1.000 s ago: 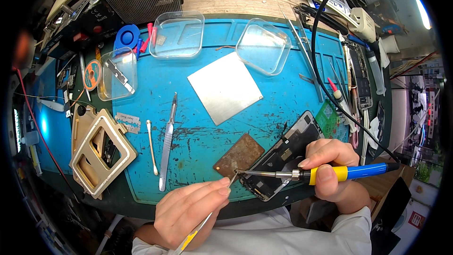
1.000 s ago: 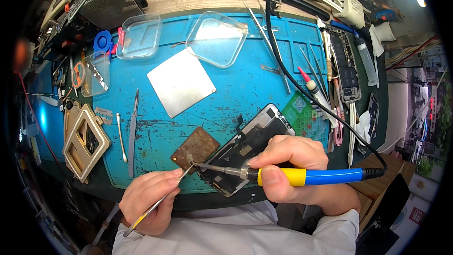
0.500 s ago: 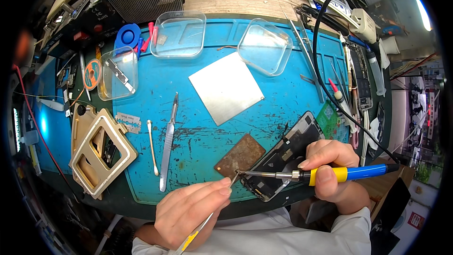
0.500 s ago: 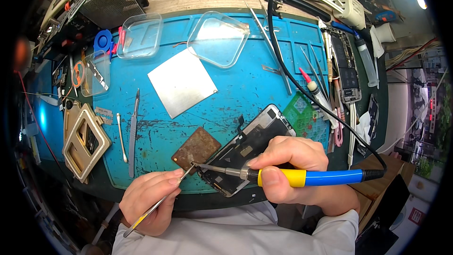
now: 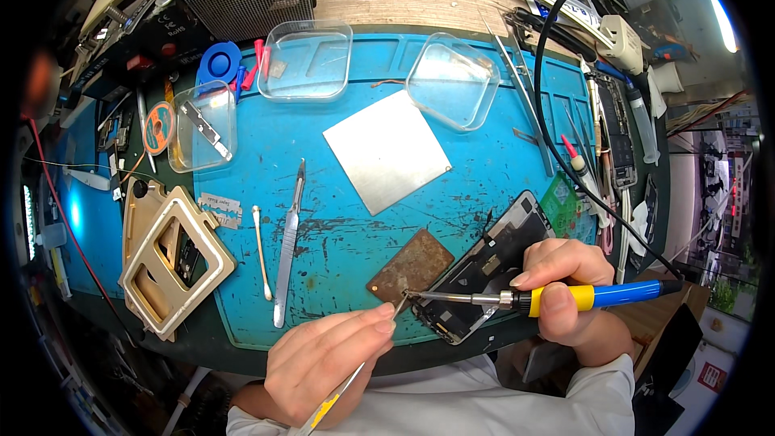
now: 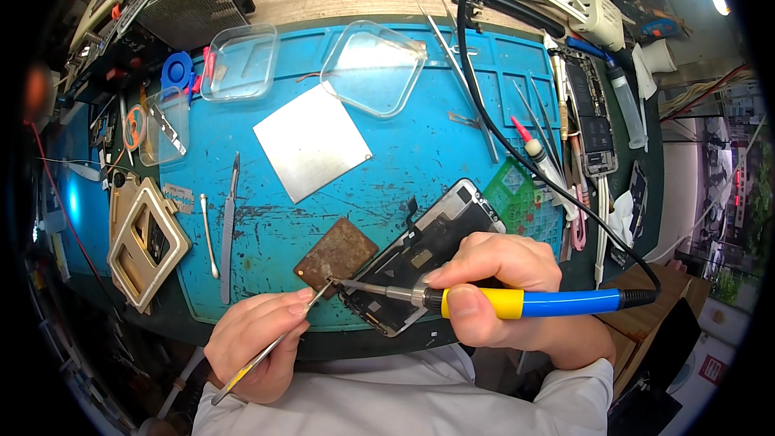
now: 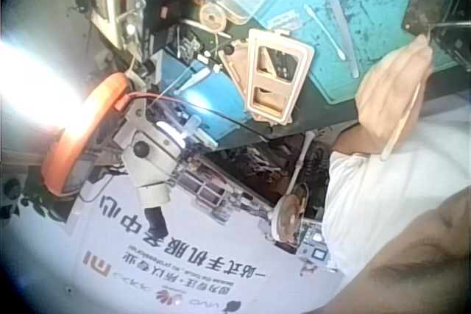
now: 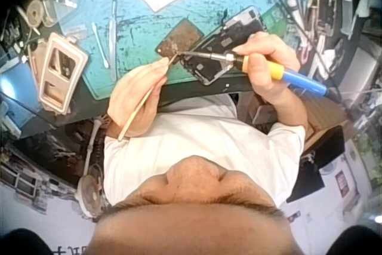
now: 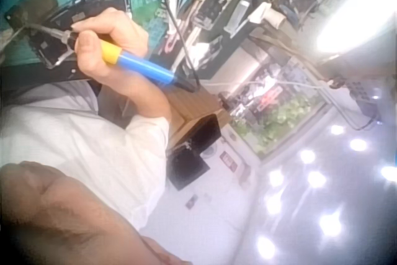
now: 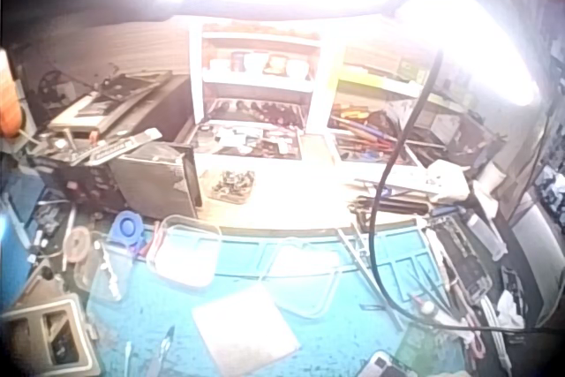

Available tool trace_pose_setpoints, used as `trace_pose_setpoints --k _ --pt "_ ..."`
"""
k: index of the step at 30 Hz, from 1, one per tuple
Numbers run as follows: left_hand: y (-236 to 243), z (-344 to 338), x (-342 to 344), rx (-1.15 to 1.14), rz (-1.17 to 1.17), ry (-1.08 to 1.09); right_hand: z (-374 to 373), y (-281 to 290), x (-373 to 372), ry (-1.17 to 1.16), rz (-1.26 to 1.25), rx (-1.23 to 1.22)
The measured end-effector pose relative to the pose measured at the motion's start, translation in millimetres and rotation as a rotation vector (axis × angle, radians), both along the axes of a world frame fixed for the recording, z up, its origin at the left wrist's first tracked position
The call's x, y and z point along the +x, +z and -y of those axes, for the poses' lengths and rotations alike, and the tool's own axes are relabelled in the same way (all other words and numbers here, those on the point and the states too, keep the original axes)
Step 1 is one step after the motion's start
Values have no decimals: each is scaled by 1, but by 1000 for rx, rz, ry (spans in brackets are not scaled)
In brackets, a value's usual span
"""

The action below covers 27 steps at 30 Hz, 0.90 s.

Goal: The person applies flux to a small component on a smartphone motherboard using a syringe. They then use tweezers to position the component and a soldering iron to solder it onto the board. Finally, the person reattaches the phone's screen assembly to the chassis.

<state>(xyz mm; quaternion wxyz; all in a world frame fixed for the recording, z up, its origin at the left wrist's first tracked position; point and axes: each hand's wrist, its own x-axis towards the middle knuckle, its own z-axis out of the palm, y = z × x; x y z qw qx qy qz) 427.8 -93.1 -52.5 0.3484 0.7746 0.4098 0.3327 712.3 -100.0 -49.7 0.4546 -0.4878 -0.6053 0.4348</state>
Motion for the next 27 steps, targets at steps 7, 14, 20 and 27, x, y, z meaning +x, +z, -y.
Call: trace_pose_setpoints --k 7,14,20,27 --pt "-1 1 0 1 10 8 0 0 -2 -9 11 11" --pt "0 1 2 4 -2 25 0 0 -1 -2 32 5" --pt "1 2 3 0 -1 40 0 -1 0 -7 2 1" --pt "0 2 3 -4 7 46 0 0 -1 -13 -8 -2"
